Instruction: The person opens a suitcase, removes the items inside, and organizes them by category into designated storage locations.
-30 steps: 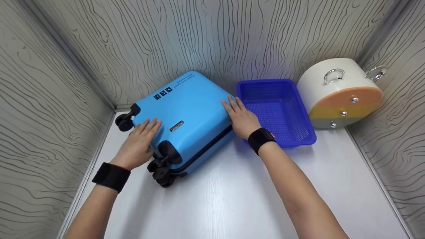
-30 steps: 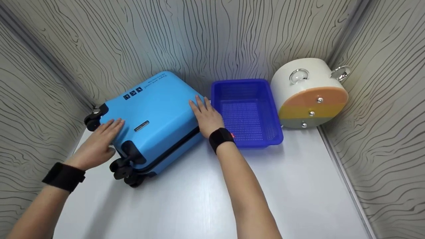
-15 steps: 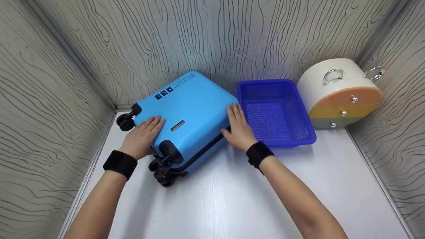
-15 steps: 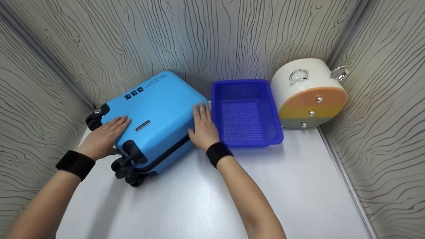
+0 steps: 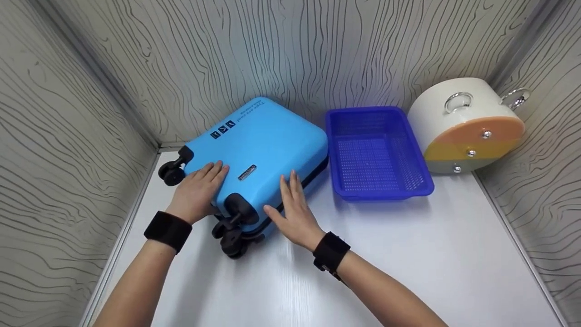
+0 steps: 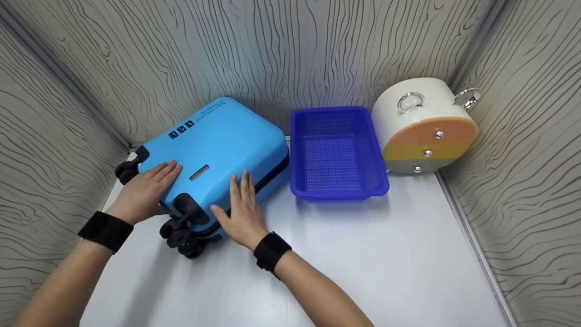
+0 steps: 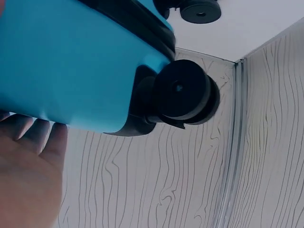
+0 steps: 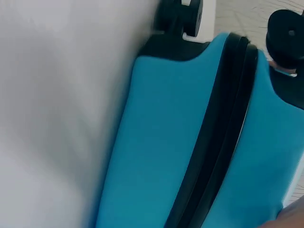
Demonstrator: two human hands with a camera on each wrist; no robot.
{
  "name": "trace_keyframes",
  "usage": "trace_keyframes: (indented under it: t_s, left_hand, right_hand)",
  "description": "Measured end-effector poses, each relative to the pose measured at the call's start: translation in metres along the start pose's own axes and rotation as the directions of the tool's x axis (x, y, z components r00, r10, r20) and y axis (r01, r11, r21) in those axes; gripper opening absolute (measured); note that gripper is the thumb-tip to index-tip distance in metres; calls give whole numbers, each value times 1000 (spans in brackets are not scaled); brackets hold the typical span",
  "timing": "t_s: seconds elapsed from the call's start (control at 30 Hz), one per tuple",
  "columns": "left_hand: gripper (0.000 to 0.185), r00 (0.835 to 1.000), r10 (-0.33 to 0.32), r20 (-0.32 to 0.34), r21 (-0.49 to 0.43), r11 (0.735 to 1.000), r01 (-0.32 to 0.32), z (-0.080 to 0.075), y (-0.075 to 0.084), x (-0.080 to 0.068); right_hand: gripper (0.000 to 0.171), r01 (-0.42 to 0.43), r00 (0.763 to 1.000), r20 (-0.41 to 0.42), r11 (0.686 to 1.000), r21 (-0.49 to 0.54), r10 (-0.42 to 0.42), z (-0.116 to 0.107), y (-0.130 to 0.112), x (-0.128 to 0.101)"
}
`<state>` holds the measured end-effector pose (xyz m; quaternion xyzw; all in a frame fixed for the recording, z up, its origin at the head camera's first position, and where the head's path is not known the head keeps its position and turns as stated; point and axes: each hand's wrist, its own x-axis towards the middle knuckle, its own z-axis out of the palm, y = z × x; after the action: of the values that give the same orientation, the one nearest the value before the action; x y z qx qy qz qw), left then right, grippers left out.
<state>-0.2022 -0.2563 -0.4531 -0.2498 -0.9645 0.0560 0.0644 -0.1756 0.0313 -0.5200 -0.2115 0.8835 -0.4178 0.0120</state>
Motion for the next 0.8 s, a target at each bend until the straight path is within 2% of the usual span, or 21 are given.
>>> trace_keyframes:
  t_s: [0.23, 0.53, 0.8]
  left_hand:
    - [121, 998, -49, -48, 14, 999, 50, 2, 19, 0]
    - [113, 991, -88, -106, -78, 994, 80, 12, 56, 22]
    - [113, 981, -144, -130, 15, 989, 147, 14, 85, 39]
  right_hand:
    - [82, 12, 1000, 26, 996, -90, -9, -21, 15, 12]
    - [82, -48, 996, 80, 998, -37, 51, -64, 33, 32]
    - [72, -73, 990, 117, 997, -20, 75, -91, 37, 43]
